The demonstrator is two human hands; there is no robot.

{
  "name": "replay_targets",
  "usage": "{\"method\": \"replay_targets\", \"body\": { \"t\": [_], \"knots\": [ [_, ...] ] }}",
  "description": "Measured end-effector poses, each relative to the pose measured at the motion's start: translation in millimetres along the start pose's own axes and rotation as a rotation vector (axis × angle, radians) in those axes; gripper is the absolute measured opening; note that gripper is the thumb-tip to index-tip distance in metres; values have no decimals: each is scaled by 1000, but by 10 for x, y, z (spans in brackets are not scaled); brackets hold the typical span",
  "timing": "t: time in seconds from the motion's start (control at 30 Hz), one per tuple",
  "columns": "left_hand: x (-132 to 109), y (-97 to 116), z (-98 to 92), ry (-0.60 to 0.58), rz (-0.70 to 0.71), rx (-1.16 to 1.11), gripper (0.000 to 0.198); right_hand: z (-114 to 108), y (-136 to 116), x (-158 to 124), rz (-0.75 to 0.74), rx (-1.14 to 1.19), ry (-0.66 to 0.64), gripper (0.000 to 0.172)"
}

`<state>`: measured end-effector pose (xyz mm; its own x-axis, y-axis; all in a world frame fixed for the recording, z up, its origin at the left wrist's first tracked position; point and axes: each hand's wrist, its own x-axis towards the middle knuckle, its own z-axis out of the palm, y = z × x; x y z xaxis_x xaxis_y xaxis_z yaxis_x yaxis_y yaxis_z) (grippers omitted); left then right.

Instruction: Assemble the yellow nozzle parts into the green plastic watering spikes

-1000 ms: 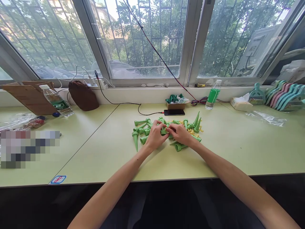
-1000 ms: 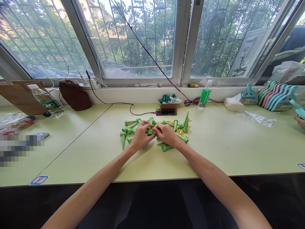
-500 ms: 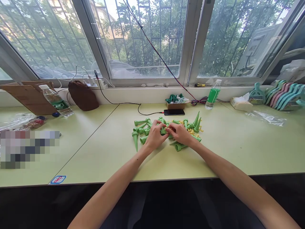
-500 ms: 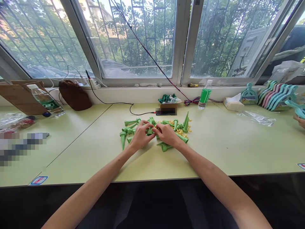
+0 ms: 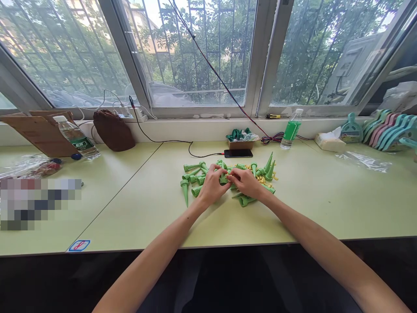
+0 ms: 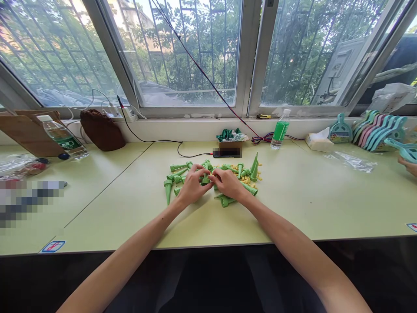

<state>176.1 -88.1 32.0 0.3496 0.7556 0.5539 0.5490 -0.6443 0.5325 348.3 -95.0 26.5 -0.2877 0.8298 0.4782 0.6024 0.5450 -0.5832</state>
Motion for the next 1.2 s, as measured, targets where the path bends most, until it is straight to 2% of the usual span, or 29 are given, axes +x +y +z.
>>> {"method": "replay_targets", "body": {
  "t": [0.7,0.8,0.9,1.2],
  "knots": [
    [-10,7,-3,-2,8,-15,19,-8,-23,1,39,-33,-7,37],
    [-3,5,-2,8,17,-23,18,-28,-50,-4,33,-56,-3,32],
    [2,2,1,6,23,-25,17,-54,-79,-10,24,-72,-31,28],
    [-11,-7,6,-9,23,11,19,-44,-58,-5,39,-219,-112,37]
  ]
}}
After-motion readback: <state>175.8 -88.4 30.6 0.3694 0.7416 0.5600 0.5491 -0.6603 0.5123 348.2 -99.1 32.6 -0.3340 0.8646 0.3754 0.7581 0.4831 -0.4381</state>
